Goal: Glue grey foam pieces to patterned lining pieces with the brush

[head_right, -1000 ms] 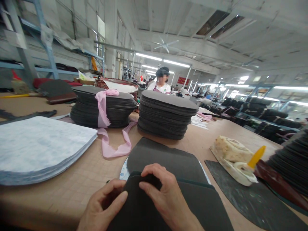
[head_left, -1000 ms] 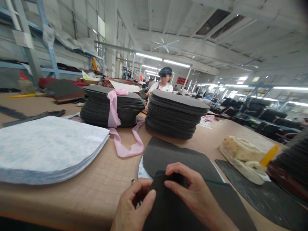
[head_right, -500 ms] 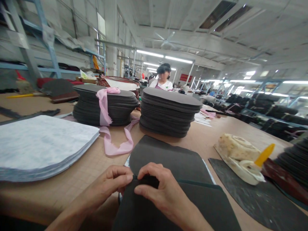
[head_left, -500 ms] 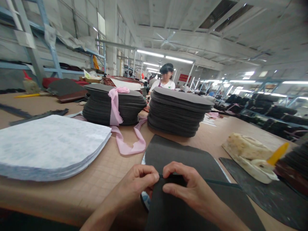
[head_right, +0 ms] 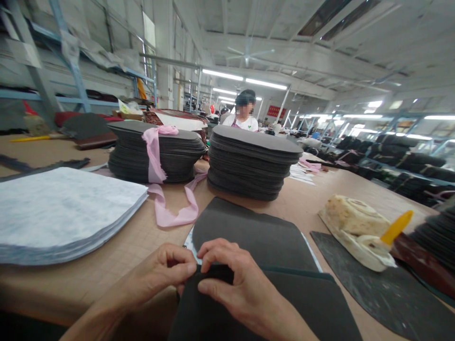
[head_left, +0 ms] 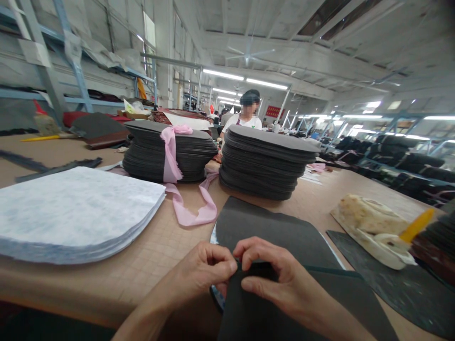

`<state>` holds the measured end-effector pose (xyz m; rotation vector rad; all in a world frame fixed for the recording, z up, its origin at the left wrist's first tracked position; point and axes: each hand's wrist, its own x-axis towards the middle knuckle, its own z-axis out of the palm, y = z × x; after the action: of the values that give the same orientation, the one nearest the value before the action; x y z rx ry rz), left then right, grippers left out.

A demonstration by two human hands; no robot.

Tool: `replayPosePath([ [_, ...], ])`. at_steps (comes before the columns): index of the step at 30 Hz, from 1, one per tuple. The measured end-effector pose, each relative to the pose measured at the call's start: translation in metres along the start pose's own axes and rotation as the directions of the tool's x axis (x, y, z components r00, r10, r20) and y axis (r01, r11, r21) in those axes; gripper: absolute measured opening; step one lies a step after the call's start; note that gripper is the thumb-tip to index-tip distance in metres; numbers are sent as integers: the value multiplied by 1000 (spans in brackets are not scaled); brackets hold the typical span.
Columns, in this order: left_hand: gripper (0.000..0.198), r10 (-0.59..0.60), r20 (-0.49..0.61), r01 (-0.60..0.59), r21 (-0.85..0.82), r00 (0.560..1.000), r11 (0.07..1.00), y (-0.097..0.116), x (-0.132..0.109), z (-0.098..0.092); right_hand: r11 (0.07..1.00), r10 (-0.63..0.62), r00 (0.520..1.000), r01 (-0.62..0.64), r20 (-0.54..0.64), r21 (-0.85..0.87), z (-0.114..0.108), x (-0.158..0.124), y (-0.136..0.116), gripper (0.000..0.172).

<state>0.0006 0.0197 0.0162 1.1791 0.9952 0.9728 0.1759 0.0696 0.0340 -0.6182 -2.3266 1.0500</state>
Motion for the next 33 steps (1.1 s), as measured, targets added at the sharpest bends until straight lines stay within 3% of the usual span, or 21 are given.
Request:
replayPosePath([
  [3,25,42,-27,-39,94,999,995,-3,0,0,996,-39,999,39,2,-84,3,-2,2,14],
  [7,26,120,-88,-108,123,989,986,-13,5,0,907,-289,957,283,28,-313,8,-4,5,13],
  [10,26,126,-157,-112,95,980,989,-20,9,3,853,-370,929,344,8,-393,8,-4,7,16],
  [12,25,149,-221,-128,109,964,986,-22,10,6,909,-300,954,281,-15,-308,4,-4,9,15],
  [15,27,185,-294,-130,199,938,971,-20,7,10,1000,-12,999,13,-47,17,-4,-2,15,15],
  [17,27,237,-322,-136,305,917,942,-17,5,12,975,157,988,-157,14,155,-10,0,20,23],
  [19,26,271,-345,-136,366,899,920,-15,4,14,953,227,968,-244,110,177,-12,1,24,20],
  [21,27,244,-373,-111,343,895,933,-15,5,16,940,251,954,-281,164,196,-12,3,27,19],
  [25,26,194,-406,-76,289,893,954,-20,8,18,908,265,954,-295,138,298,-11,7,26,17],
  [30,22,189,-393,-97,243,900,965,-23,10,18,921,186,939,-269,288,282,-20,14,25,22],
  [33,20,171,-423,-102,179,890,979,-24,11,14,942,160,963,-215,219,257,-17,18,26,19],
])
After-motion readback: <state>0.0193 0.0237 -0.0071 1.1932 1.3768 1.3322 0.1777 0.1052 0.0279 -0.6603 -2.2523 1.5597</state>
